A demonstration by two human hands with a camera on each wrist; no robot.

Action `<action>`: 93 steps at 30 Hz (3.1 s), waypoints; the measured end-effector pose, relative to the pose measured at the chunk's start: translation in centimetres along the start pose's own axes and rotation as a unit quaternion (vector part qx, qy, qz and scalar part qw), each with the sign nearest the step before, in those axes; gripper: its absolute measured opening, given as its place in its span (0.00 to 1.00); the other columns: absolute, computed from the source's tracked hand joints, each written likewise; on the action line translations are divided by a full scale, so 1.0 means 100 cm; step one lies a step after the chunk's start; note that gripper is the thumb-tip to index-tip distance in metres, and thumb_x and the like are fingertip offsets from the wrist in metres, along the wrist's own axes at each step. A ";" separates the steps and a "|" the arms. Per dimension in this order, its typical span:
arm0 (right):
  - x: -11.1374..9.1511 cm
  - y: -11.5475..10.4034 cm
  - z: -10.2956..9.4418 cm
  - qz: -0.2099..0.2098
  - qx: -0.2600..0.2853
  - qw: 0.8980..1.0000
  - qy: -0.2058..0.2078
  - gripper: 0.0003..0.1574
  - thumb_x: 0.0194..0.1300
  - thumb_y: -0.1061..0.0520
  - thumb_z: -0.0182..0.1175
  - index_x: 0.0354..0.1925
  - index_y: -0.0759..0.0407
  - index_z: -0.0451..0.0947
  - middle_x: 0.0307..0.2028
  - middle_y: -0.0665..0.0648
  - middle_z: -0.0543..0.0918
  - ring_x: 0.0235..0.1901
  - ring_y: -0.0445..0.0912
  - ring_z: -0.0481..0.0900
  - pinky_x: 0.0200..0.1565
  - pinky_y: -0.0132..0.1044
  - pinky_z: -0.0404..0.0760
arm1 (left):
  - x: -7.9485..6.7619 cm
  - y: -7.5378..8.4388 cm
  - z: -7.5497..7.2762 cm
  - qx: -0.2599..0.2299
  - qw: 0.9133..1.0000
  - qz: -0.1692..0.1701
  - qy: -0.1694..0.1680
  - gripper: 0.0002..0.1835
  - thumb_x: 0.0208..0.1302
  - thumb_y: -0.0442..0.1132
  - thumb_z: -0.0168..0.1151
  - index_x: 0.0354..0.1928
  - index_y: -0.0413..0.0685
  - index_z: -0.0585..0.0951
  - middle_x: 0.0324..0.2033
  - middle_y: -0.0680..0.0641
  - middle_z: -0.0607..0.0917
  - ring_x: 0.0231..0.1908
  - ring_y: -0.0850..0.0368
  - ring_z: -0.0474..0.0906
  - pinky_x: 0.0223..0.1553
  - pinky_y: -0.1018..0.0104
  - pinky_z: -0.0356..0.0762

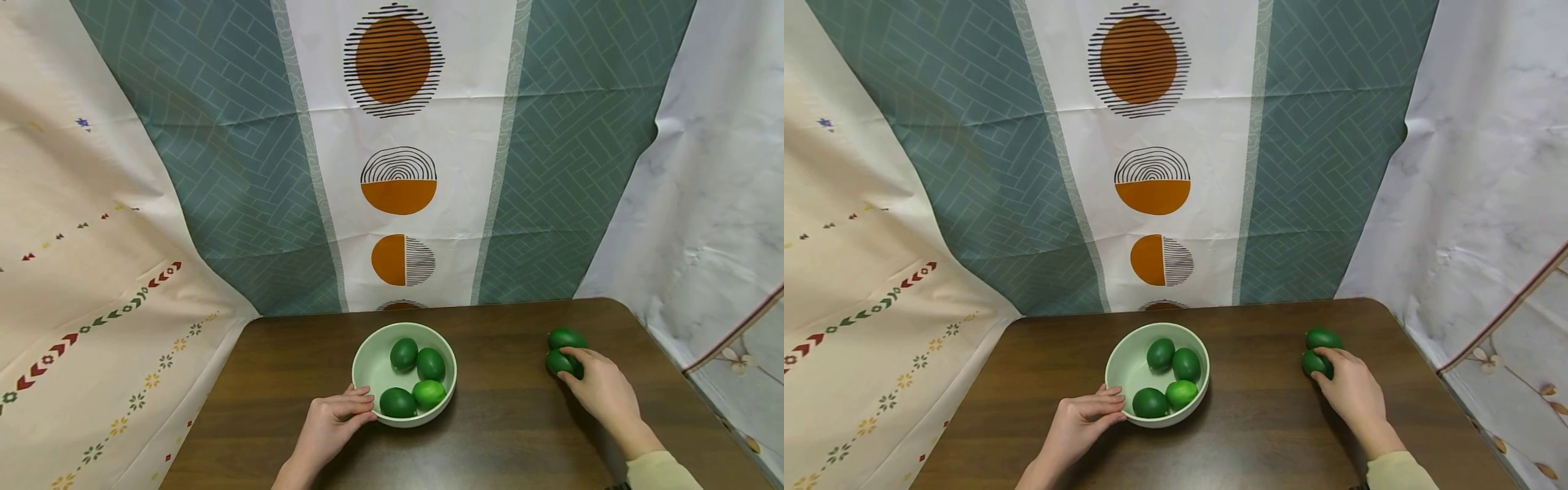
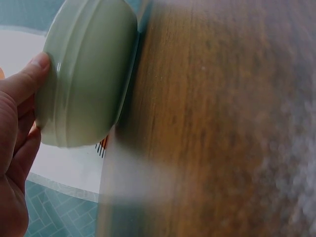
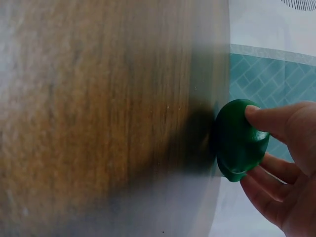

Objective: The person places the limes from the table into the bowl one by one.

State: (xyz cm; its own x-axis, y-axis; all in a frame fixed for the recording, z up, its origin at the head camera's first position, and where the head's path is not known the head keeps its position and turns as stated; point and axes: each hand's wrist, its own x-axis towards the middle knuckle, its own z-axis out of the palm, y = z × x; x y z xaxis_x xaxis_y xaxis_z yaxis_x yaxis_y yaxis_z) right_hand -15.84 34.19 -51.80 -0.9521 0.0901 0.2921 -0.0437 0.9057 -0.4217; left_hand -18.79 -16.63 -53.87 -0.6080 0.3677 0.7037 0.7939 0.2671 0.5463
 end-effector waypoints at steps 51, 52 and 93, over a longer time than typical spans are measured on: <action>0.001 -0.003 0.006 0.011 -0.001 0.999 -0.036 0.48 0.60 0.47 0.80 0.70 0.66 0.75 0.57 0.80 0.80 0.52 0.74 0.83 0.44 0.71 0.85 | 0.000 0.000 0.000 -0.008 1.000 0.006 0.002 0.14 0.47 0.25 0.85 0.39 0.35 0.93 0.35 0.43 0.93 0.44 0.41 0.92 0.64 0.62 0.80; 0.001 -0.003 0.006 0.010 -0.002 0.999 -0.035 0.47 0.60 0.47 0.80 0.70 0.67 0.75 0.56 0.80 0.80 0.51 0.74 0.83 0.44 0.70 0.85 | 0.000 0.000 0.000 -0.008 1.000 0.006 0.002 0.14 0.47 0.25 0.85 0.39 0.35 0.93 0.35 0.43 0.93 0.44 0.41 0.92 0.64 0.62 0.80; 0.003 -0.024 0.007 0.003 0.015 1.000 -0.024 0.41 0.64 0.44 0.78 0.67 0.64 0.79 0.57 0.78 0.81 0.49 0.71 0.84 0.41 0.68 0.87 | 0.000 0.000 0.000 -0.005 1.000 0.017 0.007 0.13 0.47 0.25 0.85 0.37 0.36 0.93 0.35 0.43 0.93 0.45 0.44 0.92 0.65 0.62 0.80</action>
State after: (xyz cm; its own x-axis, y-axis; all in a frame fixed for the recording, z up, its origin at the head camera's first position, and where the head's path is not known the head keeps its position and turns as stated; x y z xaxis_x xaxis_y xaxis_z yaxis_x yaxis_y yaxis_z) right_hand -16.26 31.80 -51.26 -0.9660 0.0739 0.2478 -0.0471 0.8921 -0.4495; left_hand -18.75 -16.67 -53.83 -0.5804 0.3640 0.7285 0.8142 0.2456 0.5260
